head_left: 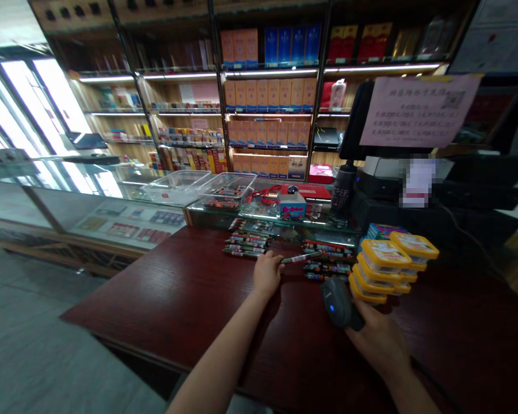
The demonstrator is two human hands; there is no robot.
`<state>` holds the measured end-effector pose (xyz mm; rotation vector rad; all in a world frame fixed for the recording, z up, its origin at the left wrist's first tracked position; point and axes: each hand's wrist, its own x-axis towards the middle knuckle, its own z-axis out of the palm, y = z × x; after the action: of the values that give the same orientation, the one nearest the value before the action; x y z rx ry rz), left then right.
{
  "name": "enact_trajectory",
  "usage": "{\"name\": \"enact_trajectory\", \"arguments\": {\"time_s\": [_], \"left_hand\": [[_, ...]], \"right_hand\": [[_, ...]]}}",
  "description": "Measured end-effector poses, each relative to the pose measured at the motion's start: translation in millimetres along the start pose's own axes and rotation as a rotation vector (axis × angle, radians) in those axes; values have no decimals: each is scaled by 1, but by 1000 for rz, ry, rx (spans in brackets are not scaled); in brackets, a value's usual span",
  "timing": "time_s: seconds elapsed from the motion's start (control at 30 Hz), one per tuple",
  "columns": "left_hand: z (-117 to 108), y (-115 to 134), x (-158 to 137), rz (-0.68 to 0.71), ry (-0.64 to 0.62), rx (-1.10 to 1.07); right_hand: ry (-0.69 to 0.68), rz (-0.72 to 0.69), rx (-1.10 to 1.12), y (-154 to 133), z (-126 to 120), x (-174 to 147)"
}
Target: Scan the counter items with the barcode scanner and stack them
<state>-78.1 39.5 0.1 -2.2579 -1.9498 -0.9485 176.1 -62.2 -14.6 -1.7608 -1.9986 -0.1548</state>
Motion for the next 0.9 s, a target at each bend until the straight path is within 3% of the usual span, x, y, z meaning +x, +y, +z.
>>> {"name": "enact_trajectory", "arguments": {"time_s": [0.27,0.4,0.53,0.67,0.9], "left_hand": [[-53,-98,15,62,-129,55],[-63,-128,4,-9,-30,135],[-58,-125,-2,-93,109,262],[-49,-113,1,-20,86,245],[-38,-101,1,-91,118,235]], "right_hand": [[-58,74,-27,-3,-2,-2],[-90,99,46,-4,-3,-2],[-104,100,84,-3,-3,-2],[-87,93,51,-3,-2,-3],[-101,112,-3,-1,-4,-4]]}}
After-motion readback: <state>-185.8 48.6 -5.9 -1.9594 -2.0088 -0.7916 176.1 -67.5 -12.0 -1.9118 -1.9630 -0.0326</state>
